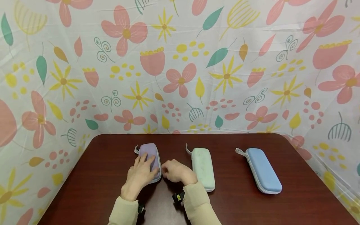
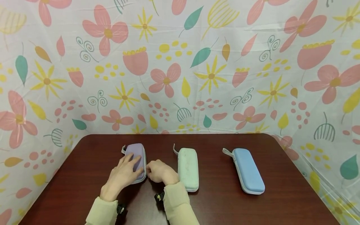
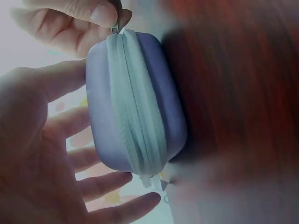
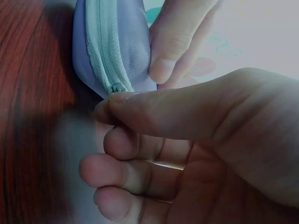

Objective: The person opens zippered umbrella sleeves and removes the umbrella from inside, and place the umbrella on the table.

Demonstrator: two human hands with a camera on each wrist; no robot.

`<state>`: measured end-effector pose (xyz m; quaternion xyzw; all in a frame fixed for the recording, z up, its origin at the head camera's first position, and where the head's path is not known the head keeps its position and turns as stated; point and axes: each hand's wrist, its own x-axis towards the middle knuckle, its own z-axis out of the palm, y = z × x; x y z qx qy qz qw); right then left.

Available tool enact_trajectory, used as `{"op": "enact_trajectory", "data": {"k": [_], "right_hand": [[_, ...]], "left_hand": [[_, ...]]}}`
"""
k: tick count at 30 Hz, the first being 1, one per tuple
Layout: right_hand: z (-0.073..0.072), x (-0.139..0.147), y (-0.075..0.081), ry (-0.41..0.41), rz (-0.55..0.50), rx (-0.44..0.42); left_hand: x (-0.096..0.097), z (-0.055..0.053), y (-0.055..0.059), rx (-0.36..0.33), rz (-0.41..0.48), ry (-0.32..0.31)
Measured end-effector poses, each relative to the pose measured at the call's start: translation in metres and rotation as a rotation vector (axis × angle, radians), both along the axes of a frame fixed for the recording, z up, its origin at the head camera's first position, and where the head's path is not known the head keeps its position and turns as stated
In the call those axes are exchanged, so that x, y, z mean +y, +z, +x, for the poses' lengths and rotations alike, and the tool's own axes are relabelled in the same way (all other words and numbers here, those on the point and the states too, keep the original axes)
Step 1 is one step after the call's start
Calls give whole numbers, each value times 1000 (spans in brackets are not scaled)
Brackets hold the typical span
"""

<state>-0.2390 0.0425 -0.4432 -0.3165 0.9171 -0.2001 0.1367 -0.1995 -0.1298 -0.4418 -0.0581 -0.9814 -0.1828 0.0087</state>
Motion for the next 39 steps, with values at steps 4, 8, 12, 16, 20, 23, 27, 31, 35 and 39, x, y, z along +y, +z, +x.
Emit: {"op": "enact_trajectory", "data": {"k": [4,8,12,16,20,23,27,31,35,39], "right_hand": [[1,0,-1,3,-8,-17],[0,0,-1,-10,-8,-16],[-2,0,0,-12,-16,-9],[-3,-1,0,-9,-15,-11],[-3,0,0,-15,-9,-15],[-3,0,-1,-12,-11,-17],[-4,0,-1,-15,-15,-19],[-4,2,-1,-30,-22,5],[-4,5,0,-67,-54,31],[-5,9,-1,-99,-88,49]], "left_hand": [[-1,-1,-2,39,-18,-7],[-3,-3,-3,108,-52,-49],[-7,-5,1,158,-85,-113],[-13,-10,7,170,-136,-211],[-15,-18,15,141,-200,-311],[-17,-25,20,105,-284,-368],[-21,-34,23,114,-414,-428],[-24,-37,23,111,-489,-441],[-29,-40,22,83,-494,-454],[-34,-42,21,22,-437,-433]]}}
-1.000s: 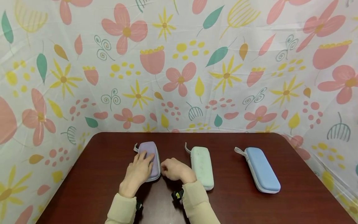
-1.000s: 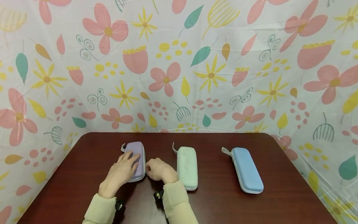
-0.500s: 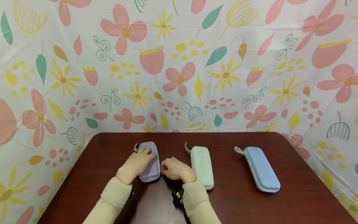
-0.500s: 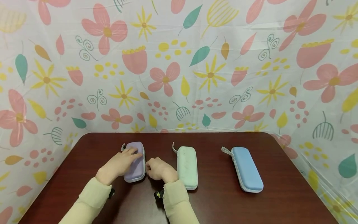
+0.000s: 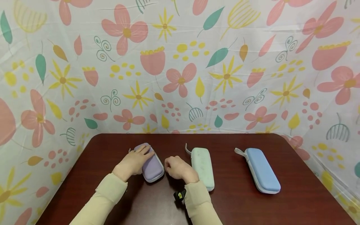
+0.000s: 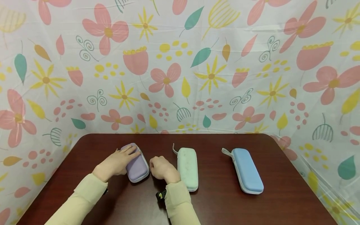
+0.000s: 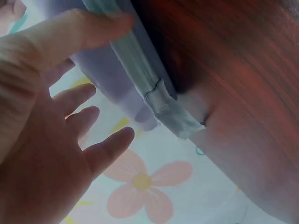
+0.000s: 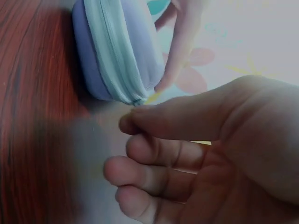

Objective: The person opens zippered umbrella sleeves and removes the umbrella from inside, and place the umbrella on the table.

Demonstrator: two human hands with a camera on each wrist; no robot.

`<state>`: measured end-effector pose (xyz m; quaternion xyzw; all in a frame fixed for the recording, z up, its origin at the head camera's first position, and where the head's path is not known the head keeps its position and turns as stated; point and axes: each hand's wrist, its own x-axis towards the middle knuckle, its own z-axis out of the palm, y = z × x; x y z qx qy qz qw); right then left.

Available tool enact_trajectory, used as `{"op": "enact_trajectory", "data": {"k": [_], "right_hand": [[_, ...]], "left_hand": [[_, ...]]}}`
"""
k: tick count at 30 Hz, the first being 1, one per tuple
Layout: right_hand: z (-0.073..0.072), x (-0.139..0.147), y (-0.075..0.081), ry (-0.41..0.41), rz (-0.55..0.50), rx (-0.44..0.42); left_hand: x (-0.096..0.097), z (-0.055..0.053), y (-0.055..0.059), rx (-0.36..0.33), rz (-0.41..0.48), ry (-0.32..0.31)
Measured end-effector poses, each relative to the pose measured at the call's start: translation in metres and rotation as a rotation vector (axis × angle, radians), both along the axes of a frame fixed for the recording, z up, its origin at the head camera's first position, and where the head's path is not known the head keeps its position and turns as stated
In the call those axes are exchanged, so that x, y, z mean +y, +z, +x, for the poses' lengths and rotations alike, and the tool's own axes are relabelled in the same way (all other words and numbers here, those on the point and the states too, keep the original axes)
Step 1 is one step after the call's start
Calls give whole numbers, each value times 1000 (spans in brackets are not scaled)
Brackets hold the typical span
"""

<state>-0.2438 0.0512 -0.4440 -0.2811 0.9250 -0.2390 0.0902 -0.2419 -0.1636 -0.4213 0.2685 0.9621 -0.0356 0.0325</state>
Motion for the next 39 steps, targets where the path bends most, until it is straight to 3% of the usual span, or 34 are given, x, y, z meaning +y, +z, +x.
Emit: {"op": "enact_trajectory", "data": {"k": [8,24,31,39], "right_hand": [[0,8,-8,-54,-47,65],[0,6,-6,-80,-43,80],[2,5,-6,-63,-39,74],[0,6,-7,-47,-34,102]], "left_hand": [[1,-3,-4,-97,172,89],[-12,12,-20,-78,394,278],[-12,20,-21,-64,423,335],[-11,19,-21,-26,408,351]]}}
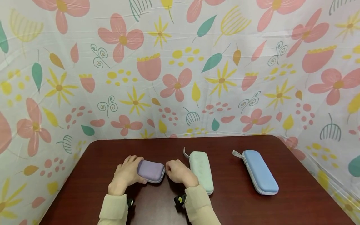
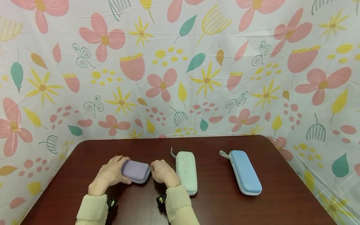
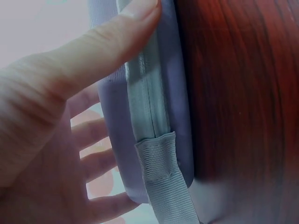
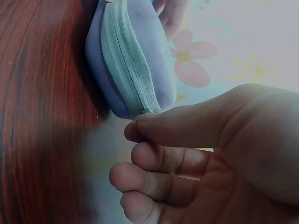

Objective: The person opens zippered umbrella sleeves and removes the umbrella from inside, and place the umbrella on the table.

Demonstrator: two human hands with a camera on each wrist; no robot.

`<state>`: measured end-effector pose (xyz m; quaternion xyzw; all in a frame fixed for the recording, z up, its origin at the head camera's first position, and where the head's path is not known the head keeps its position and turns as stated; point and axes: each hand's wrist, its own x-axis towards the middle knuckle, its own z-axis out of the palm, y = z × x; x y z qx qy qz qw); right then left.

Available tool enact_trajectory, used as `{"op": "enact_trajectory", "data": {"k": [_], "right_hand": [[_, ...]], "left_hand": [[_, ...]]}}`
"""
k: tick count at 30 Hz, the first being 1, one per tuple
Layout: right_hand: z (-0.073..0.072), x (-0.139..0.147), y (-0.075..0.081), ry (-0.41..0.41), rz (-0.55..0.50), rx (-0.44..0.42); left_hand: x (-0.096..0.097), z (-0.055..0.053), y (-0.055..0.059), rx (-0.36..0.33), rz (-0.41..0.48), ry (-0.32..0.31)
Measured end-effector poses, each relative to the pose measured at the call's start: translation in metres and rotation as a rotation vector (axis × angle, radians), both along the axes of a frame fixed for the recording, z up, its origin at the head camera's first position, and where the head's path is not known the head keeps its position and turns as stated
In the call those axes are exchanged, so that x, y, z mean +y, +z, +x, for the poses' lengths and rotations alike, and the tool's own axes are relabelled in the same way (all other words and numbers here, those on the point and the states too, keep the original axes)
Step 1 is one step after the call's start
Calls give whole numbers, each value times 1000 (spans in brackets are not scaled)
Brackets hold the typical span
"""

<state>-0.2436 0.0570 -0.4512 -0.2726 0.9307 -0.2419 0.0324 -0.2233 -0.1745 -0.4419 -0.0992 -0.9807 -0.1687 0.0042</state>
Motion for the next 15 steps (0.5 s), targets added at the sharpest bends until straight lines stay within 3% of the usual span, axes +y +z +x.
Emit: {"op": "enact_trajectory", "data": {"k": [15], "right_hand": [[2,-1,2,35,-7,-24]], "left_hand": [[4,0,-4,44,-11,94]]}}
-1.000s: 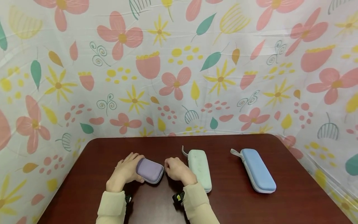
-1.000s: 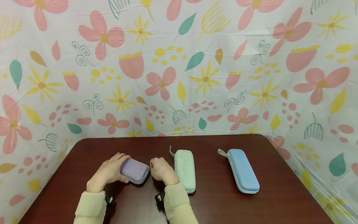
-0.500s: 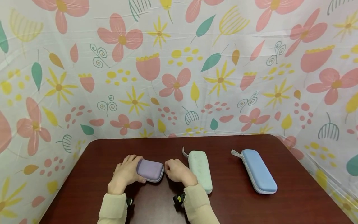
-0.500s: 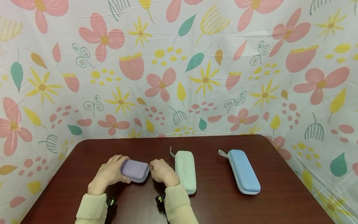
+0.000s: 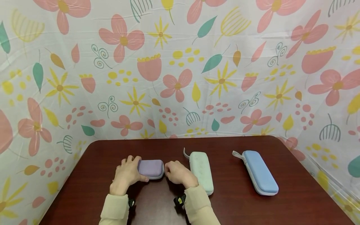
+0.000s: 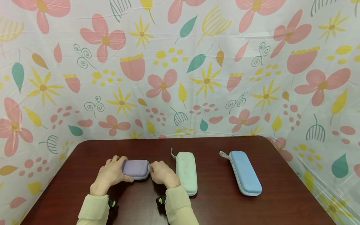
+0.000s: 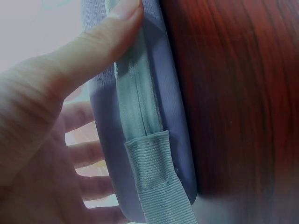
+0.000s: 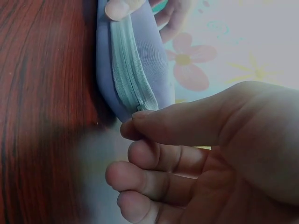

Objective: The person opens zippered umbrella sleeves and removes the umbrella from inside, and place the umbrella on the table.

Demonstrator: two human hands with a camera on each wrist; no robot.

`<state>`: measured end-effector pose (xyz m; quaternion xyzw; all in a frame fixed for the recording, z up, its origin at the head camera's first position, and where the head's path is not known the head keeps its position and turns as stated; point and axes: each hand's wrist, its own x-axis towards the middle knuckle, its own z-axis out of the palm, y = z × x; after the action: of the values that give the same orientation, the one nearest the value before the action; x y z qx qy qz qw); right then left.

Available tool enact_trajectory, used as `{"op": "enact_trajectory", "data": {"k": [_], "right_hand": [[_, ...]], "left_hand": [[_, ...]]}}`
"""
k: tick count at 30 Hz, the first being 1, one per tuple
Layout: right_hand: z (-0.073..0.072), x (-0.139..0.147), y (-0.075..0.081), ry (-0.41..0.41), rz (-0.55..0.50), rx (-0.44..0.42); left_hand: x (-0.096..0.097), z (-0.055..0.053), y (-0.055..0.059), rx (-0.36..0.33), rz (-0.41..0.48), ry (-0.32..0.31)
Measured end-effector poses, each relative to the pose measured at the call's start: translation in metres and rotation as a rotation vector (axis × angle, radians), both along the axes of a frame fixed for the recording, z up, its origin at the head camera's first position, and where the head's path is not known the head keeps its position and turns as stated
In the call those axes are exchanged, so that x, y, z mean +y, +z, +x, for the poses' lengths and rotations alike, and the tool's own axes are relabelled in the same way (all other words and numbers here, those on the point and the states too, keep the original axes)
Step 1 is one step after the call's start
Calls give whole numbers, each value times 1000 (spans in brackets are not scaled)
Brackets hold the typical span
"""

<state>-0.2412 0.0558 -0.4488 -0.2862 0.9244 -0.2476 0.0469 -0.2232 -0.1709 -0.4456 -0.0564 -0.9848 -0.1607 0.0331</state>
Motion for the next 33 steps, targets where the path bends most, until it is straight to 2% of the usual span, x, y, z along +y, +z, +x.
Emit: {"op": "enact_trajectory", "data": {"k": [6,12,19,33], "right_hand": [[0,-1,0,1,9,11],[1,-2,1,-2,9,-3],[1,-5,1,-4,22,15],[0,-8,2,-7,34,14]], "left_hand": [[1,-1,0,10,-12,10],[4,0,1,-2,-32,45],[6,1,1,24,-51,64],[14,2,1,-22,-102,130]]}}
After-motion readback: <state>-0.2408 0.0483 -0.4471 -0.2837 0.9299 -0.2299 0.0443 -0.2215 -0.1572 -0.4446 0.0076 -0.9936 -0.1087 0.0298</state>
